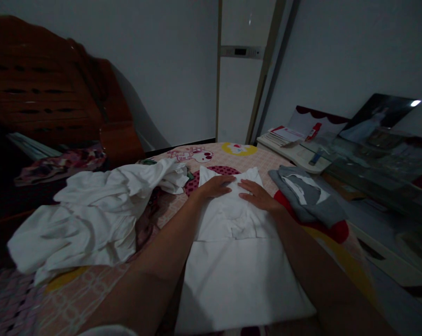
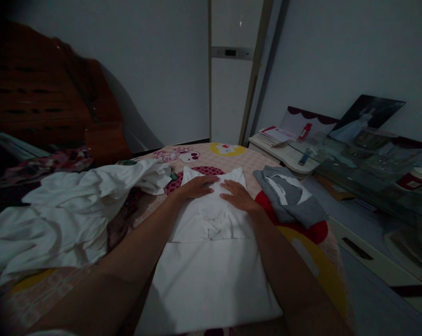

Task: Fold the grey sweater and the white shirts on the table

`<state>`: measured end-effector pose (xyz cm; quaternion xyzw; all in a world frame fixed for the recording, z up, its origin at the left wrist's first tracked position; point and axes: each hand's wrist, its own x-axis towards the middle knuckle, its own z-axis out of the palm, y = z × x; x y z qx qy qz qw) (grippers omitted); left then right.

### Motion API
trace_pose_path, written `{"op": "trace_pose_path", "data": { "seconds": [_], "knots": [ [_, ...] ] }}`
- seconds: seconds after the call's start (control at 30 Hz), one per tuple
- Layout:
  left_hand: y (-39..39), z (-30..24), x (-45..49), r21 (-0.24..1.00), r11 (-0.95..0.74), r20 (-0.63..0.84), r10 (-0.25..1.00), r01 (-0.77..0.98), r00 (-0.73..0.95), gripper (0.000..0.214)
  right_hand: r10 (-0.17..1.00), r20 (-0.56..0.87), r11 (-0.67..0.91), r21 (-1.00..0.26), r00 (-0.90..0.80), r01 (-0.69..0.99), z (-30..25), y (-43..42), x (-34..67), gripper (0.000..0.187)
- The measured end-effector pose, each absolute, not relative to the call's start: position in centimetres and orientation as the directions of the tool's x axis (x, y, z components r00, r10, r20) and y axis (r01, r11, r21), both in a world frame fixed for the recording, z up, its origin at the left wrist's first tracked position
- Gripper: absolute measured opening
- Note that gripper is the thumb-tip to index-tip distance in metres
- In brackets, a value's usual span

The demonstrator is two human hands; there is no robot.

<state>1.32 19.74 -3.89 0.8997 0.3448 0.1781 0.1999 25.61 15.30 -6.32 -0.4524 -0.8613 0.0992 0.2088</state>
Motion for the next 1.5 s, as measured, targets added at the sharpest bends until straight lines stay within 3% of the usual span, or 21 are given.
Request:
{"op": "trace_pose_path", "data": {
  "seconds": [0.1,0.23,0.5,0.67,0.8,0.9,1.03,1.13,1.5],
  "knots": [
    [19.8,-3.5,1.1,0.5,-0.661,0.233,0.724,0.559,0.649,0.052,0.824,0.339,0.564,-0.435,-0.453,0.702,-5.5,15.6,26.3,0.045],
    [20.2,-3.4,0.7,0.455,-0.583,0.325,0.813,0.673,0.484,0.055,0.819,0.454,0.544,-0.418,-0.351,0.728,-5.3,16.3,27.5,0.045],
    [21.4,-4.5,-0.9,0.198,-0.364,0.145,0.929,0.91,0.34,0.049,0.861,0.303,0.5,-0.358,-0.408,0.789,-7.8,17.1,28.9,0.047],
    [22.0,-5.1,-2.5,0.248,-0.274,0.19,0.954,0.929,0.231,0.052,0.878,0.314,0.458,-0.333,-0.361,0.824,-7.7,17.2,29.1,0.051],
    [22.1,-4.6,-2.7,0.363,-0.347,0.404,0.895,0.865,0.19,0.049,0.878,0.306,0.448,-0.248,-0.369,0.859,-8.0,17.3,29.0,0.049],
    [21.7,-3.6,-2.1,0.454,-0.453,0.463,0.856,0.767,0.231,0.032,0.875,0.301,0.446,-0.197,-0.379,0.873,-8.1,17.3,28.8,0.048],
    [20.9,-2.8,-0.7,0.541,-0.556,0.33,0.831,0.632,0.448,0.024,0.878,0.3,0.437,-0.18,-0.374,0.881,-8.1,17.4,28.5,0.047],
    [20.5,-3.0,-0.1,0.504,-0.609,0.276,0.786,0.613,0.554,0.024,0.879,0.306,0.425,-0.161,-0.365,0.891,-8.2,17.5,28.5,0.047],
    [20.6,-3.7,2.7,0.427,-0.595,0.285,0.803,0.681,0.523,0.035,0.891,0.306,0.393,-0.149,-0.335,0.907,-8.6,17.5,28.5,0.049]
  ]
}}
